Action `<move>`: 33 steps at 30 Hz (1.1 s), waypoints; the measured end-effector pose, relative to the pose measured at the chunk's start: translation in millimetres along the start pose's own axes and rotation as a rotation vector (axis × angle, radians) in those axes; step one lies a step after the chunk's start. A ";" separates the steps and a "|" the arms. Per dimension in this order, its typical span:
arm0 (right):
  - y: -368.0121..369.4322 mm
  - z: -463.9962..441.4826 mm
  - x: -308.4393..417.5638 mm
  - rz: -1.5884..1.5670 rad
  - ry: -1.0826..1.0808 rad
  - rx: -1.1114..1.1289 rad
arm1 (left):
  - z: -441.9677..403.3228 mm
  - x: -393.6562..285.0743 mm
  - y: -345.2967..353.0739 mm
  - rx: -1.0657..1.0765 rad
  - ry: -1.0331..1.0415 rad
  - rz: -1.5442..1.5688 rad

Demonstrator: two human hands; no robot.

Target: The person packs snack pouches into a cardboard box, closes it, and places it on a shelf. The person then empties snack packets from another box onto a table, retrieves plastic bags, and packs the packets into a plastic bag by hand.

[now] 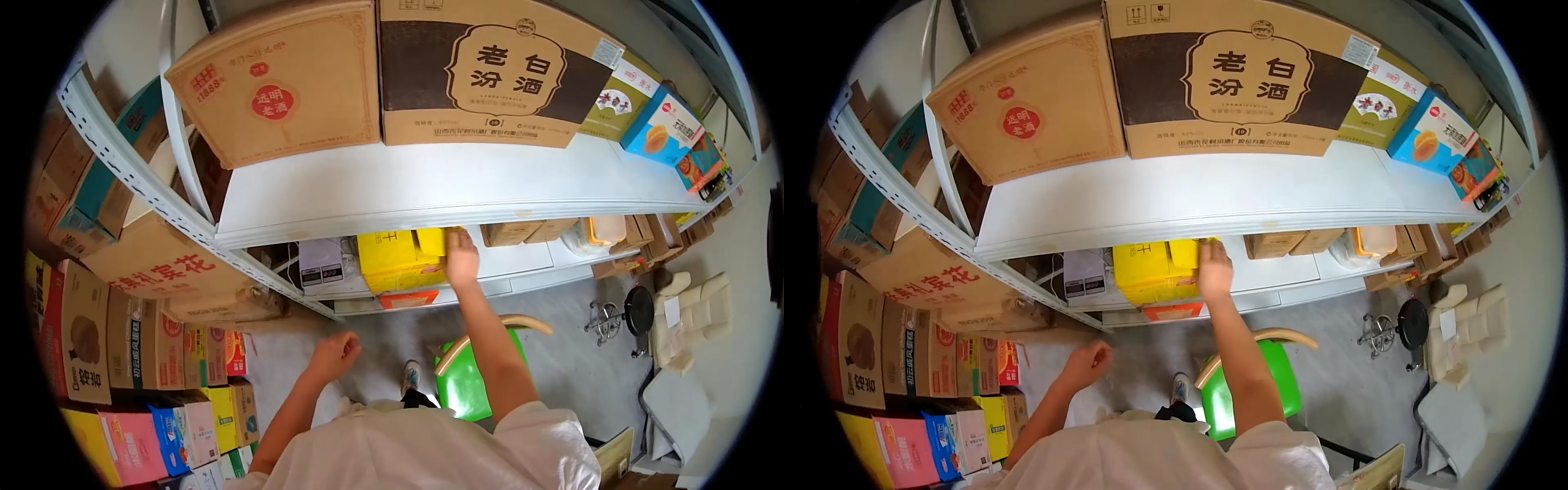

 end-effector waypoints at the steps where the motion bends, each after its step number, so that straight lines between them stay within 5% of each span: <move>1: 0.7 -4.8 -12.1 -0.101 0.042 0.006 | -2.9 -1.7 1.6 -0.012 -0.008 0.000; 5: -9.6 -16.6 -38.8 -0.162 0.202 0.005 | -16.4 -4.4 14.6 -0.044 -0.027 0.002; 7: -12.4 -14.4 -48.1 -0.444 0.223 -0.090 | -22.6 -11.1 20.6 -0.046 -0.071 0.036; 10: -22.7 -4.1 -46.9 -0.707 0.071 -0.184 | -40.0 -21.9 22.2 -0.104 -0.066 -0.015; 14: -21.8 41.3 -41.7 -0.853 0.141 -0.326 | -69.8 -34.4 17.4 -0.300 0.123 -0.230; 16: -12.6 70.9 -39.9 -0.942 0.295 -0.132 | -78.3 -41.2 21.0 -0.293 0.132 -0.260; 18: -34.4 95.6 -29.5 -0.911 0.205 -0.299 | -83.0 -51.7 27.6 -0.336 0.133 -0.466; 23: -49.4 158.0 -20.2 -0.925 0.368 -0.384 | -80.9 -36.1 27.6 -0.282 0.078 -0.520; 27: -85.0 183.3 -7.3 -1.008 0.434 -0.256 | -61.4 -11.4 14.9 -0.294 0.177 -0.247; 33: -70.3 236.8 13.4 -1.161 0.727 -0.102 | -34.7 -31.1 3.2 -0.409 0.372 -0.395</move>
Point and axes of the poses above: each hand's wrist, its own z-axis away from the middle knuckle, its own y-axis out of the palm, x = y × z, the point moved 3 cm from there along -z, towards the middle knuckle, and after that the axes turned 5 degrees about z, right-handed, at the moved point
